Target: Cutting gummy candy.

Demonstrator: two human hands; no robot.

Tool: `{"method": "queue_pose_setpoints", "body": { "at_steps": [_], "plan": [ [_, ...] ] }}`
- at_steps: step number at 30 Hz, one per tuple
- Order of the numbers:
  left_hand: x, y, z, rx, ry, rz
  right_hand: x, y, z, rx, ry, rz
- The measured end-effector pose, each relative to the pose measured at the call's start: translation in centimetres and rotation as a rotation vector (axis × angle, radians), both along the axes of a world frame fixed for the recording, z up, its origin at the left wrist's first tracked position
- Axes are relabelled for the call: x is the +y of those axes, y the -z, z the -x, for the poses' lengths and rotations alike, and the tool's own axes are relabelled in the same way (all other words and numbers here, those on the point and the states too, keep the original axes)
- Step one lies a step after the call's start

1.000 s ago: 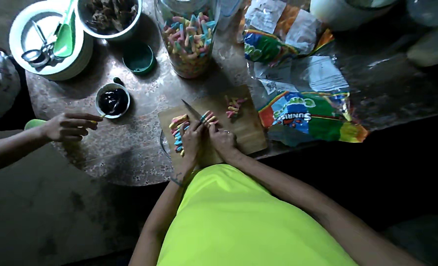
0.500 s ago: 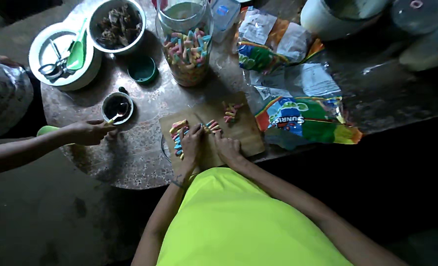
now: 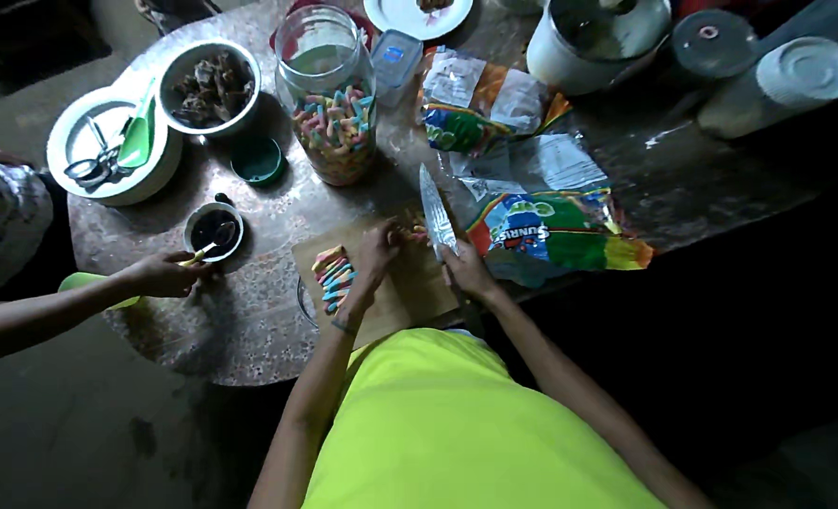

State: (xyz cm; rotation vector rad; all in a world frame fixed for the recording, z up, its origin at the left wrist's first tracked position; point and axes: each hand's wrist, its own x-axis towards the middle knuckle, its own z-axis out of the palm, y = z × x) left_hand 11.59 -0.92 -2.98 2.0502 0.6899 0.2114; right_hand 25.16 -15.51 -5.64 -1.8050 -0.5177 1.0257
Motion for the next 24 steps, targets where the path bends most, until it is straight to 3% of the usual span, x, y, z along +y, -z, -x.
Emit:
{"method": "queue_pose_setpoints", "body": {
  "at_steps": [3,6,8,11,17,21,24],
  "plan": [
    [0.1,-2.4,-0.4,-0.11,-0.112,0.37,-0.1,-0.7,-0.4,0.154,0.01,-0.125],
    [0.9,-0.9,0.0,-0.203,-0.058,0.853,0.6,-1.5,-0.1,0.271,-0.023,-0.207],
    [1.2,0.0,-0.3,-0.239,-0.023,1.002,1.2,-1.7,0.1,0.316,-0.004,-0.23],
    [0.7,-0.2,-0.8,-0.218,-0.112,1.007,1.7,-1.3,0.3,0.265,0.005,-0.202],
    [-0.5,-1.3,-2.3,-0.121,-0.303,0.878,2.6,-0.9,2.0,-0.336,-0.016,0.206],
    [-0.7,-2.6,-3.1,-0.098,-0.321,0.88,2.4,-0.6,2.4,-0.21,0.178,0.037],
    [0.1,-1.1,-2.0,-0.11,-0.272,0.755,1.4,-1.4,1.3,-0.151,0.312,-0.008]
  ]
}}
